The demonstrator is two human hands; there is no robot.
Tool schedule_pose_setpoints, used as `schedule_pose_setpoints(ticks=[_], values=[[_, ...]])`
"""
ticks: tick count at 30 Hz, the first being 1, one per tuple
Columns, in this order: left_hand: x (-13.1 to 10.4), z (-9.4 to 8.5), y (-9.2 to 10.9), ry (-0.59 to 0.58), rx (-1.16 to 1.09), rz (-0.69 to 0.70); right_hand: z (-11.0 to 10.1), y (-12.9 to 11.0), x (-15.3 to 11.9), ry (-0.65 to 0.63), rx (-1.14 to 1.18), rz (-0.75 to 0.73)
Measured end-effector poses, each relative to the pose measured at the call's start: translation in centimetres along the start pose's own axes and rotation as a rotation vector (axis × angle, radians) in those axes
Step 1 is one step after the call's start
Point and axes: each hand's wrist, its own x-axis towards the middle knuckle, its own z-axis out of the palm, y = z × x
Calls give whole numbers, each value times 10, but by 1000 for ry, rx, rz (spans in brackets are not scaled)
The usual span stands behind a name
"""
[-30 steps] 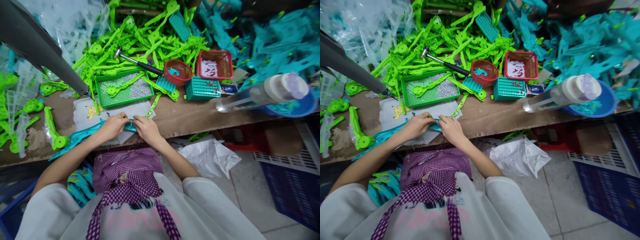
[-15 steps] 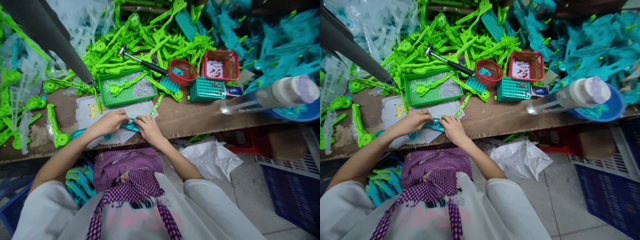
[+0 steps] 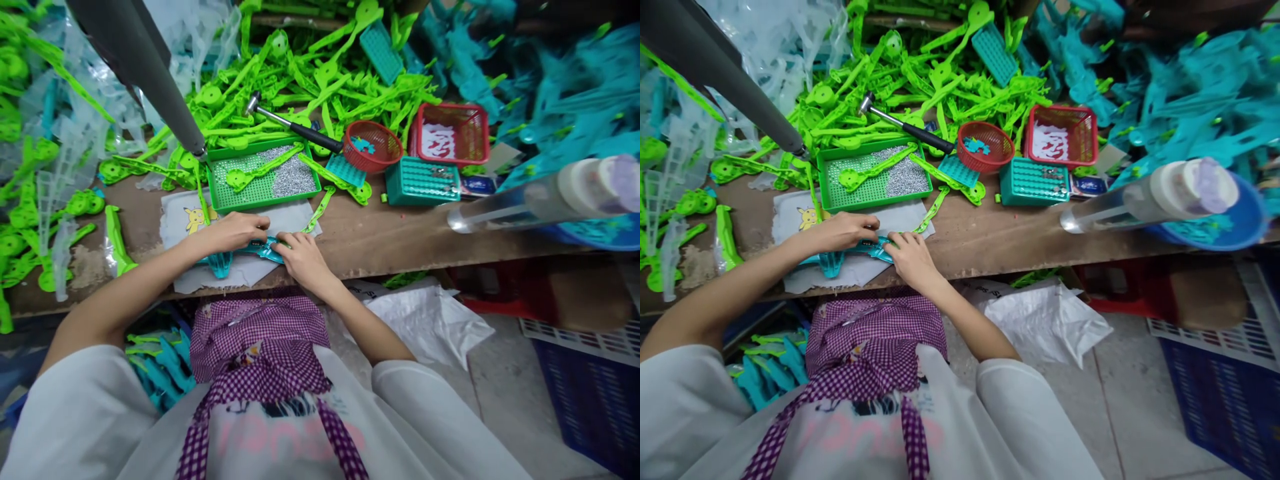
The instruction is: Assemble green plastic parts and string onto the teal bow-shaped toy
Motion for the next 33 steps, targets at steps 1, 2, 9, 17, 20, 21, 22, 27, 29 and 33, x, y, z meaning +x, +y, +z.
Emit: schedule_pose_setpoints(ticks=[1,2,9,17,20,21,22,27,29,33], values=[[0,1,-1,4,-5,7,1,0,0,1,1,2],[-1,2,-2,8,-11,6,2,0,-1,6,9,6],[-5,6,-2,26,-37,-46,6,4,-3,22,54,-7],[-4,7,1,56,39,-22,9,2,-3,30,20,3],[-3,11,1,104,29,-30,11,3,-2,65,139,25],[-3,12,1,117,33,-34,10,4,-3,88,205,25],[-2,13,1,128,32,-41,8,6,-3,128,286,25],[-6,14,5,230,-97,-121,-9,22,-12,547,633,259],[-14,15,14,382,-168,-194,-13,30,-18,682,670,382],[-57,35,51,770,-226,-474,-11,34,-32,721,659,441]])
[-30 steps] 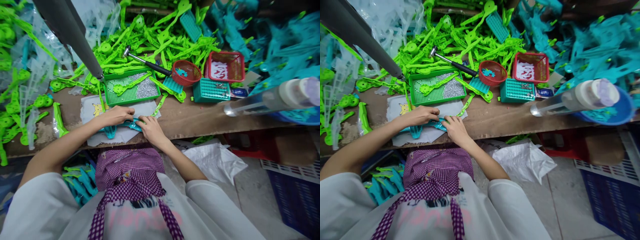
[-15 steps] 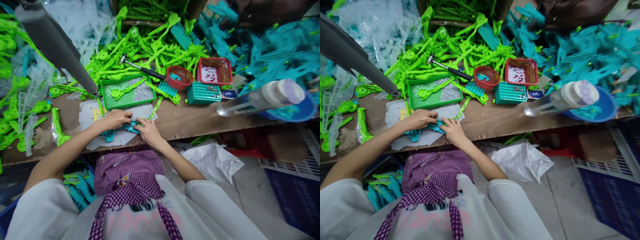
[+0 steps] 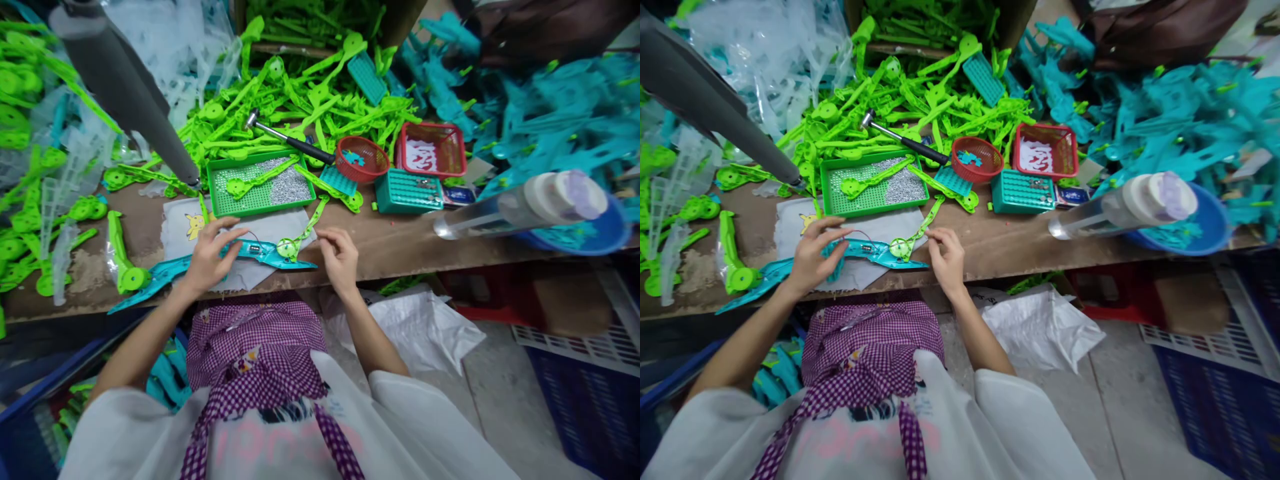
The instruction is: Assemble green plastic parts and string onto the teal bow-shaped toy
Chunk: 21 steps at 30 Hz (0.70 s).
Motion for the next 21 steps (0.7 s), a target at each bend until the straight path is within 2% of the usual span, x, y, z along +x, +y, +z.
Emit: schedule_pose_setpoints(ticks=[1,3,6,8,11,14,17,19,21], values=[[-21,-2,2,154,12,-55,0,-1,-4,-21,-15,-6],[-66,-1,5,321,74,-195,3,-5,-10,-79,-33,-34],[-116,10,10,448,122,-388,22,-16,-8,-172,-34,-108],[-126,16,10,508,112,-447,43,-25,0,-224,-28,-167],[-104,9,0,632,40,-503,81,-39,13,-308,-25,-270],[-56,-16,-19,841,-80,-441,110,-46,16,-376,-87,-406],[-11,-41,-28,1023,-192,-521,124,-44,9,-382,-151,-507],[4,-51,-28,1025,-294,-501,125,-42,5,-363,-153,-550],[0,-58,-29,983,-315,-434,121,-42,4,-331,-150,-596]])
